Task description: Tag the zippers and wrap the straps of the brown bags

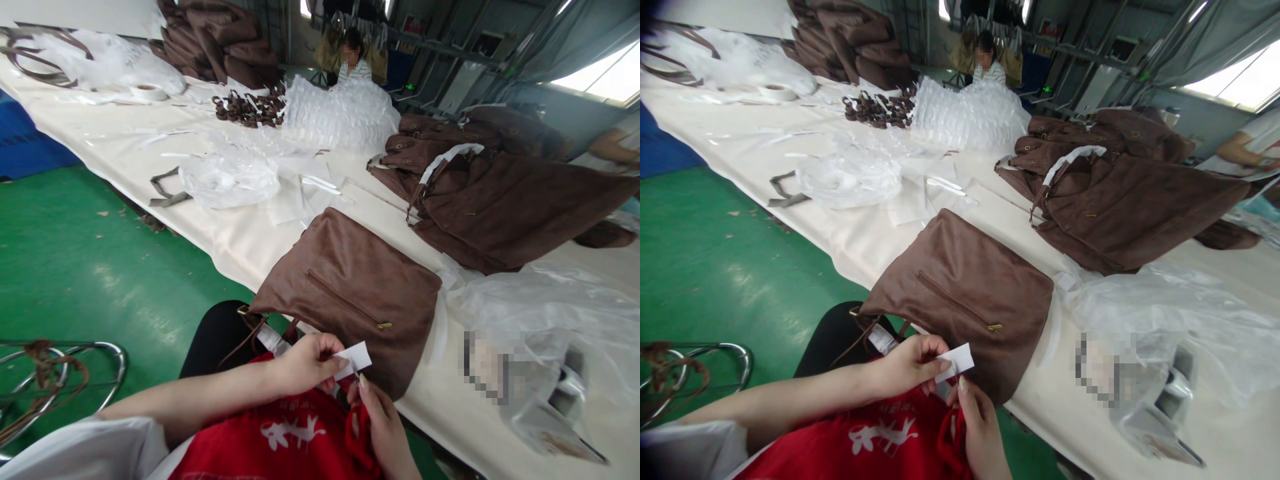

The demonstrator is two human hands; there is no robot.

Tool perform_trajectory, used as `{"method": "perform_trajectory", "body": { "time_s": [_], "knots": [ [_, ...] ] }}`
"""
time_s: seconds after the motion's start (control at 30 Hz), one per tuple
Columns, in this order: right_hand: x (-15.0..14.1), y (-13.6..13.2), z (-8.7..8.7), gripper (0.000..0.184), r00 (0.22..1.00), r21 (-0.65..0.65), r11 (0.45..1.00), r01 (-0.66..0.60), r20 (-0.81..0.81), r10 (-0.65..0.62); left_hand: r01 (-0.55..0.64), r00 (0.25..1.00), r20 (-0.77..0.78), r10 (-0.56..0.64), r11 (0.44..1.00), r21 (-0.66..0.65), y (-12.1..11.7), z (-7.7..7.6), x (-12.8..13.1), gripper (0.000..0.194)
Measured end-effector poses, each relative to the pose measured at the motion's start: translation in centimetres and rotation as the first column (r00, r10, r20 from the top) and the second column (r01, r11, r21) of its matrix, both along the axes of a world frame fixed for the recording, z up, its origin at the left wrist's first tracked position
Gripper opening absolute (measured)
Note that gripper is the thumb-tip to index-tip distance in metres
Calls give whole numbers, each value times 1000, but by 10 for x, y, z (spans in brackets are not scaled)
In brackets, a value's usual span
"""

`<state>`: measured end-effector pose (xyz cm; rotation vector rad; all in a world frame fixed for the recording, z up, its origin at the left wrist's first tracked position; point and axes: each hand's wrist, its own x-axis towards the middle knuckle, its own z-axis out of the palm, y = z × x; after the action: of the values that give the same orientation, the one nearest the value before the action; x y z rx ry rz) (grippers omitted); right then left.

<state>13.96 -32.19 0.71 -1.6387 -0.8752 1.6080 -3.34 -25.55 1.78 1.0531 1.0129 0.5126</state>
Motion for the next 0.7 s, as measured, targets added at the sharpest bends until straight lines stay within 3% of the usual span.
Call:
{"method": "perform_trajectory", "body": {
  "time_s": [0.43,0.7],
  "knots": [
    [10,4,-3,58,990,35,990,-138,17,138,42,999,33,-41,999,-34,5,3,2,63],
    [10,0,-5,56,993,47,992,-116,6,116,58,998,39,-55,996,-72,6,9,3,63]
  ]
}}
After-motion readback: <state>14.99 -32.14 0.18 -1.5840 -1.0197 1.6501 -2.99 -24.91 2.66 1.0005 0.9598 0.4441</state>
